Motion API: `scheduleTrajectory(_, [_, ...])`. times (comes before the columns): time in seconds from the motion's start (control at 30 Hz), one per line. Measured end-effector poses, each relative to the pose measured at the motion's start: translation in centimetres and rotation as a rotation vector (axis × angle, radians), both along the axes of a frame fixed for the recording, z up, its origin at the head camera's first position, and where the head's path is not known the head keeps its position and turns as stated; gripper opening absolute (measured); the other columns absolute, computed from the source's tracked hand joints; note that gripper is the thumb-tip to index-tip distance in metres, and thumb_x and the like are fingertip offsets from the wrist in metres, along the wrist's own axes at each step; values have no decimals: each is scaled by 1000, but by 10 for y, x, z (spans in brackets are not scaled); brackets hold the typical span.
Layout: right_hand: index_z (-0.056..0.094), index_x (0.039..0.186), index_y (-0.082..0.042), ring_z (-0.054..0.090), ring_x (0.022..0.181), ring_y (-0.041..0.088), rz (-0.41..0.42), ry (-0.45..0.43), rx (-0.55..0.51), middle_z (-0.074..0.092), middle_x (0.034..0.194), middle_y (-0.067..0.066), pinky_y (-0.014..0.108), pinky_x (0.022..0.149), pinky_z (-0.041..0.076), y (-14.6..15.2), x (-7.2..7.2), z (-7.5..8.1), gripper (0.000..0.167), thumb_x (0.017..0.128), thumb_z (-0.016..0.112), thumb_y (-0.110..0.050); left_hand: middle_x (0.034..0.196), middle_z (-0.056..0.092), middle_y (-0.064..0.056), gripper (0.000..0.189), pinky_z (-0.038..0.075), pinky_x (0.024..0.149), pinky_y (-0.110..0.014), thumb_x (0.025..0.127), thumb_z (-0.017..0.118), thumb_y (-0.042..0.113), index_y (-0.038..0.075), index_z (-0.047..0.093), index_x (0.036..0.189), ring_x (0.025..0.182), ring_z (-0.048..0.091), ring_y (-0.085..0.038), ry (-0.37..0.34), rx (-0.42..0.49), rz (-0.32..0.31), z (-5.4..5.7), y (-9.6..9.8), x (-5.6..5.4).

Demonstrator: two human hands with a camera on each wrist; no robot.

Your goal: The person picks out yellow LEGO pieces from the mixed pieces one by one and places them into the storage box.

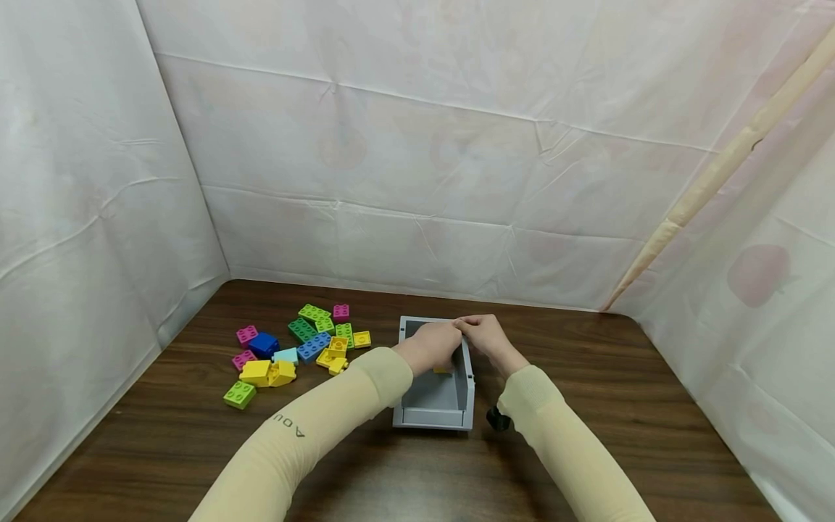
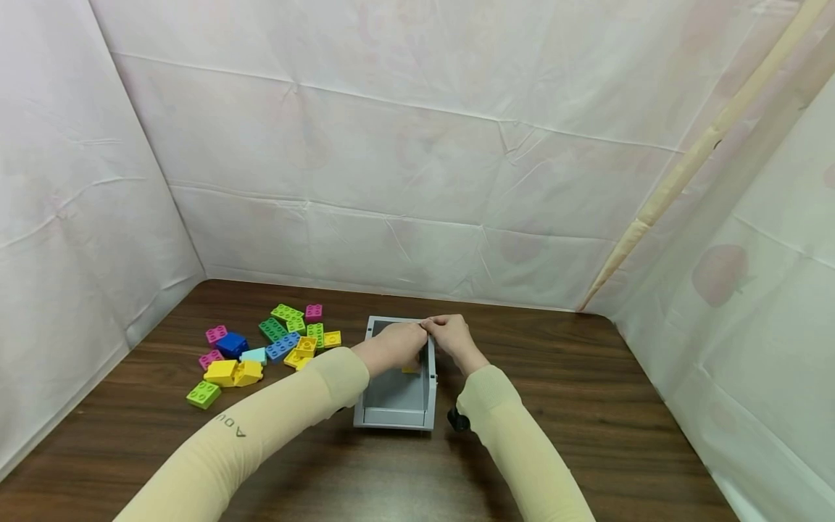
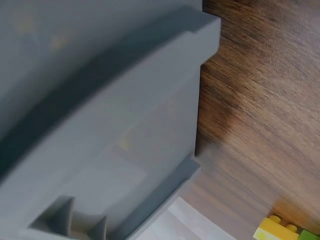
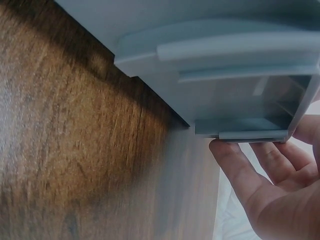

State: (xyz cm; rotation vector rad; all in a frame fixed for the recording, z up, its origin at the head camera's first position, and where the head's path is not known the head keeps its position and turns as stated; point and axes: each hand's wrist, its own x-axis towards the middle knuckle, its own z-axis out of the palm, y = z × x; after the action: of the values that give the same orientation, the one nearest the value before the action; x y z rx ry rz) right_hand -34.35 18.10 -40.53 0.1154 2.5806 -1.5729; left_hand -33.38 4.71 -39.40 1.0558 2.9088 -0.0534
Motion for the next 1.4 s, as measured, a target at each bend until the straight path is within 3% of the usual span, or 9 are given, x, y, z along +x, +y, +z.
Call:
scheduleTrajectory(0.2, [70,110,-6,59,78,13,4,7,4,66,109,12,36,69,56,0,0,0,27,94,59,-25,112,67,1,51,53,80,-25,73,81,33,12,66,117,89,63,-6,-18,3,-8,3,-3,0])
scheduleTrajectory(0.37, [70,111,-6,54,69,12,5,7,4,66,105,10,38,69,55,0,0,0,28,94,59,-26,98,69,4,47,53,74,-22,75,79,36,12,67,114,79,61,-4,-1,-48,-8,5,-6,1])
scheduleTrajectory(0.67, [69,113,-6,37,48,7,13,15,1,54,70,-2,32,59,48,1,0,0,30,94,58,-27,79,62,6,35,48,64,-22,85,70,36,10,67,108,66,51,-7,-12,-30,-21,16,-15,9])
scheduleTrajectory(0.93, [69,114,-6,33,44,7,23,10,16,40,52,-6,24,48,38,1,1,0,30,94,59,-27,78,61,5,35,48,61,-26,87,67,37,10,66,110,66,54,-8,-66,20,-6,28,-25,18])
scheduleTrajectory(1.07, [69,114,-6,34,46,7,19,8,14,43,57,-5,27,52,44,2,-1,0,29,94,58,-26,94,65,2,44,52,67,-27,87,67,37,10,62,122,81,61,-11,-47,53,-12,34,-29,21])
scheduleTrajectory(1.27, [66,118,-5,37,52,8,17,-6,13,58,91,3,32,65,53,2,-1,1,31,96,55,-23,120,61,-6,59,54,80,-32,88,65,39,14,49,139,107,60,-20,-9,78,-33,43,-35,30])
scheduleTrajectory(1.4, [66,119,-5,43,61,10,7,-13,18,60,102,7,32,66,53,1,-1,1,31,96,55,-24,123,59,-6,58,54,83,-36,88,64,41,16,49,139,111,57,-21,16,109,-37,49,-39,37])
